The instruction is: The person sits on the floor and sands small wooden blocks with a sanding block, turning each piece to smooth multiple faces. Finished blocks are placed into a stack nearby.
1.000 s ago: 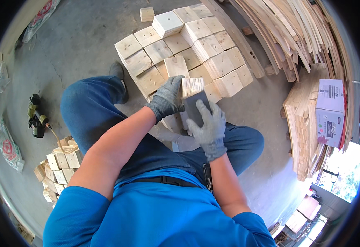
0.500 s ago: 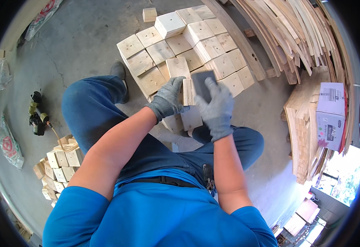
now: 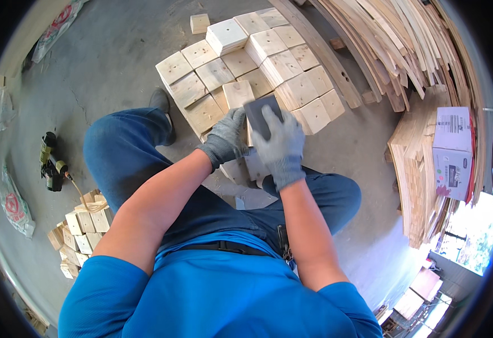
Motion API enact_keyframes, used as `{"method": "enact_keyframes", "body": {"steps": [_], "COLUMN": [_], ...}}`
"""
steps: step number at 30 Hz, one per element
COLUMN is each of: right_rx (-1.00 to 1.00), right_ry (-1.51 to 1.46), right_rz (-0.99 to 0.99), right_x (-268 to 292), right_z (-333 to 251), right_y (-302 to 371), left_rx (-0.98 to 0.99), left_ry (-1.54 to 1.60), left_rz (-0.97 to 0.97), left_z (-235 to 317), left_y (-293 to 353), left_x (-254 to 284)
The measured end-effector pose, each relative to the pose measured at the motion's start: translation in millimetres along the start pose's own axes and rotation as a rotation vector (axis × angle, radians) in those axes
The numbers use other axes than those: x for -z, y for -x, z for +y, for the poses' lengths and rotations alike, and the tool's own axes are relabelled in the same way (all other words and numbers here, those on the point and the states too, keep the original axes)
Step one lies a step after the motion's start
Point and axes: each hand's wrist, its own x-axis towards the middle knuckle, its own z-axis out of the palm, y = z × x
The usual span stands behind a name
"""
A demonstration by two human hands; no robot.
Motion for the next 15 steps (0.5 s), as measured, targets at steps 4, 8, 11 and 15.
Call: {"method": "enact_keyframes", "body": {"steps": [4, 8, 11, 15], "right_rx": [-0.095, -0.068, 0.028, 0.094], "right_ry": [0.038, -0.003, 0.017, -0.022], "right_rz": [-0.022, -0.039, -0.004, -0.048], "right_x": [-6, 4, 5, 23], "right_z": [4, -4, 0, 3], "right_y": [-62, -43, 19, 88], "left_rx": [-0.019, 0.025, -0.017, 0.009], "left_ry": [0.017, -0.003, -0.019, 0.003], "left_rz": [0.032, 0.022, 0.033, -0.003], "left_z": [5, 2, -7, -1], "left_y": [-1, 1, 3, 1], "left_x": [2, 3, -5, -1]}}
